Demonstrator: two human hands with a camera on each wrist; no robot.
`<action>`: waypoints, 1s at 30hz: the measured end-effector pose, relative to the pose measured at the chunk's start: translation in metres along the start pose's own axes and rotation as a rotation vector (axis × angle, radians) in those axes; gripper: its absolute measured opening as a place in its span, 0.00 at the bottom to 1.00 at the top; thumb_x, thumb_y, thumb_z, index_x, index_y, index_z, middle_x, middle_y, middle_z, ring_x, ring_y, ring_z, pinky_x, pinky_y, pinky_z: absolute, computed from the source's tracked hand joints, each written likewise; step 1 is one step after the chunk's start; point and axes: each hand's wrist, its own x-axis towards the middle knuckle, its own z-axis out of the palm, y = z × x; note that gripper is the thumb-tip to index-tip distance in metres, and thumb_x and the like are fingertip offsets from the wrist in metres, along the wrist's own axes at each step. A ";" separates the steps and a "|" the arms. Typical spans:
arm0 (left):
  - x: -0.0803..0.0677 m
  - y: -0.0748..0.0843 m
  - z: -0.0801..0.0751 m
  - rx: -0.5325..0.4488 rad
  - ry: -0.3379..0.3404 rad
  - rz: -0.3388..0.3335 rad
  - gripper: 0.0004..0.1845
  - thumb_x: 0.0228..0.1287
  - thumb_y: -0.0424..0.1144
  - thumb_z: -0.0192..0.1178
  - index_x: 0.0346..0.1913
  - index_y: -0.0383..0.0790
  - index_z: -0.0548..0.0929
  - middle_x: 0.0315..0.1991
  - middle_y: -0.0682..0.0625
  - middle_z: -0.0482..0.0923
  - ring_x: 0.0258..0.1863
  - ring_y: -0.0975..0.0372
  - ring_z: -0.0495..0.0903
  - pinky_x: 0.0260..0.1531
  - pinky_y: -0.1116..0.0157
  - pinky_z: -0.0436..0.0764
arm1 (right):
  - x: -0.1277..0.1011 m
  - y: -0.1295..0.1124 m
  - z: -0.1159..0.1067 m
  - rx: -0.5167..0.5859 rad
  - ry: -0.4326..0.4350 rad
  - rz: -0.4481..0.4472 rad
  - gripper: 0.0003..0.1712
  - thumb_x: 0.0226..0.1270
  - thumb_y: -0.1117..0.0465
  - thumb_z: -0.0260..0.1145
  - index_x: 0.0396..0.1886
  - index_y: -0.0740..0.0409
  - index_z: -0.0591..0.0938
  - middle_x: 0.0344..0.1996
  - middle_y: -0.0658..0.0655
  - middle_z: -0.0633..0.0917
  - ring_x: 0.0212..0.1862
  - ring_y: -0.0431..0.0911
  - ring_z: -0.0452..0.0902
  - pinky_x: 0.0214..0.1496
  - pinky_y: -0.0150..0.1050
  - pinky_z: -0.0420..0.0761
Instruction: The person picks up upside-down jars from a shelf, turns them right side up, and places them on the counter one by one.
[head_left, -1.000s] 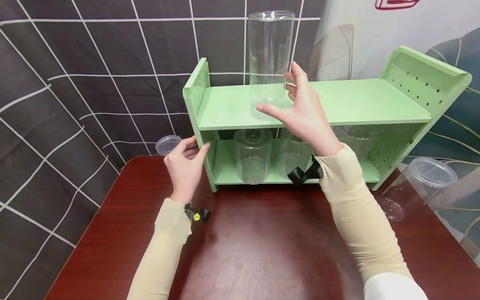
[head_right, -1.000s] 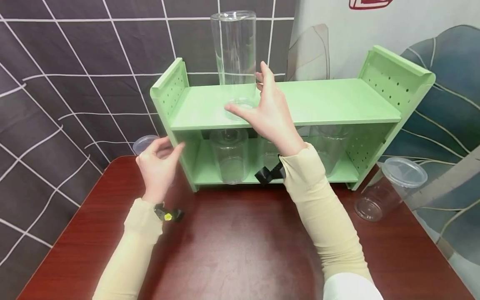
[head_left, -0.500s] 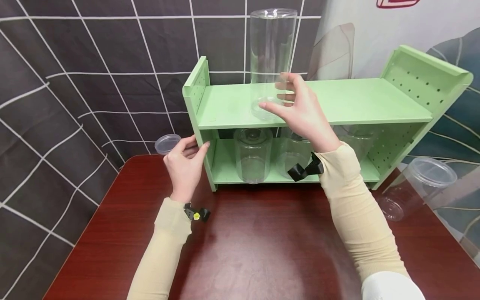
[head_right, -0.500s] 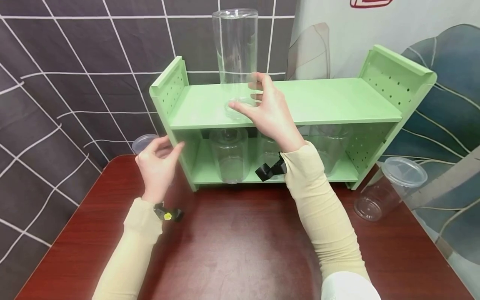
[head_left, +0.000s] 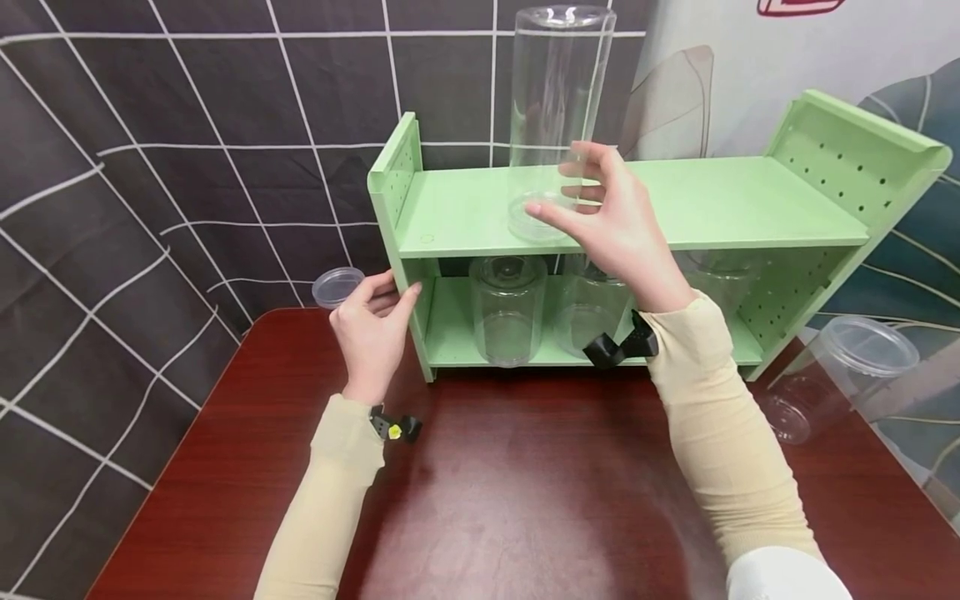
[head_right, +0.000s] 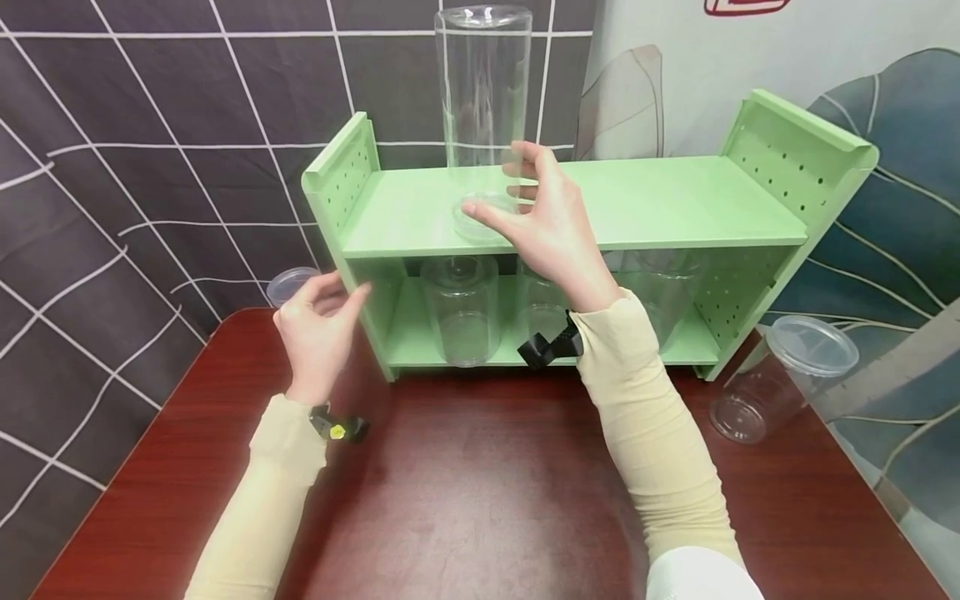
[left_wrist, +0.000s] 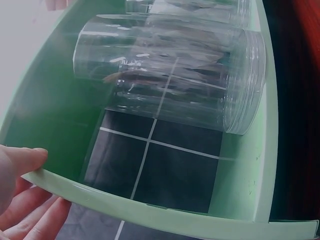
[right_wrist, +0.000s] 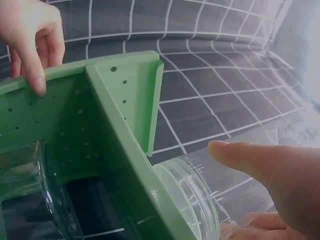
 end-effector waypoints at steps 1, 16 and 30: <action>0.000 0.000 0.000 0.003 -0.001 -0.001 0.16 0.56 0.37 0.78 0.46 0.32 0.89 0.39 0.45 0.89 0.33 0.58 0.89 0.35 0.69 0.87 | -0.001 0.000 -0.001 0.002 0.001 -0.003 0.49 0.57 0.49 0.81 0.74 0.51 0.66 0.63 0.55 0.77 0.61 0.49 0.78 0.62 0.41 0.79; -0.001 -0.001 0.000 -0.006 0.007 -0.004 0.16 0.56 0.37 0.78 0.46 0.32 0.89 0.38 0.45 0.89 0.32 0.58 0.89 0.35 0.69 0.87 | -0.025 -0.003 -0.016 0.032 0.052 -0.043 0.45 0.53 0.54 0.83 0.69 0.49 0.71 0.60 0.55 0.81 0.57 0.49 0.80 0.61 0.42 0.79; -0.001 0.000 0.001 -0.016 0.016 -0.004 0.16 0.56 0.38 0.78 0.46 0.35 0.90 0.38 0.46 0.89 0.32 0.56 0.89 0.35 0.68 0.87 | -0.064 0.004 -0.041 0.029 0.110 -0.119 0.42 0.50 0.67 0.84 0.65 0.50 0.75 0.55 0.58 0.83 0.53 0.48 0.83 0.54 0.35 0.83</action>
